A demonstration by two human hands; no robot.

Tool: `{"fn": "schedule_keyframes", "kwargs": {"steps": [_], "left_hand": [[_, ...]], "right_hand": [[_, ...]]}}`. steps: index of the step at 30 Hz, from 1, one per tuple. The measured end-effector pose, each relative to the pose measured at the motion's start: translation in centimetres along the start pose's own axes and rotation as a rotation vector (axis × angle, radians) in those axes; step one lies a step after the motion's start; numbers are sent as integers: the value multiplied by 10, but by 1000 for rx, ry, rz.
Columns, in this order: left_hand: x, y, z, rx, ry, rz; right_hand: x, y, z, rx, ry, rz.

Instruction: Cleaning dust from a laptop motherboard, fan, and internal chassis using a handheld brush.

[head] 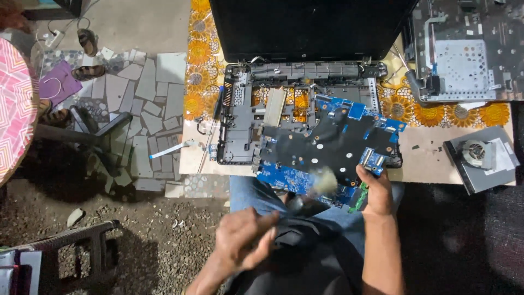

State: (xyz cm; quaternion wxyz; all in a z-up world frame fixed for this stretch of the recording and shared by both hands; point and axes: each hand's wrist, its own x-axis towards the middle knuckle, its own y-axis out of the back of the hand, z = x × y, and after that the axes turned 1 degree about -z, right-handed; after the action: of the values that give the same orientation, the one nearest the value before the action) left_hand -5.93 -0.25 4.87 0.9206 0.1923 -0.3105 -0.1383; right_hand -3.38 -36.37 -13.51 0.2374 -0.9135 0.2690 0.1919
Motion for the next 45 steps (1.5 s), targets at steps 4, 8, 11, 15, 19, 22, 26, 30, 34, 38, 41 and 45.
{"fn": "schedule_keyframes", "kwargs": {"steps": [4,8,11,15,19,22,26,30,34,38,41,45], "left_hand": [[-7,1,-5,252,-33,222],[-5,-8,6,208,117,238],[-16,-17,13,123,70,154],[-15,-25,3,269,241,346],[-3,-28,25,-92,129,149],[-12,-29,22,45,147,303],[-6,-32,22,58,214,293],[-89,-50,-2,317,258,297],[-18,-38,9,257,283,357],[-13,-31,27,-5,184,252],[2,-26,25,27,201,264],[13,-29,37,-252,143,39]], "right_hand": [[-16,-21,-26,37,-52,49],[-11,-10,-31,131,79,-109],[-18,-27,-48,152,131,-144],[-25,-33,-56,163,178,-206],[-5,-23,-45,106,258,-88],[-19,-45,-62,185,174,-108],[-16,-51,-69,175,239,-168],[-14,-55,-76,190,257,-154],[-12,-51,-76,188,253,-112],[-12,-57,-83,267,192,-171],[-14,-59,-85,278,216,-217],[-18,-71,-88,305,239,-203]]}}
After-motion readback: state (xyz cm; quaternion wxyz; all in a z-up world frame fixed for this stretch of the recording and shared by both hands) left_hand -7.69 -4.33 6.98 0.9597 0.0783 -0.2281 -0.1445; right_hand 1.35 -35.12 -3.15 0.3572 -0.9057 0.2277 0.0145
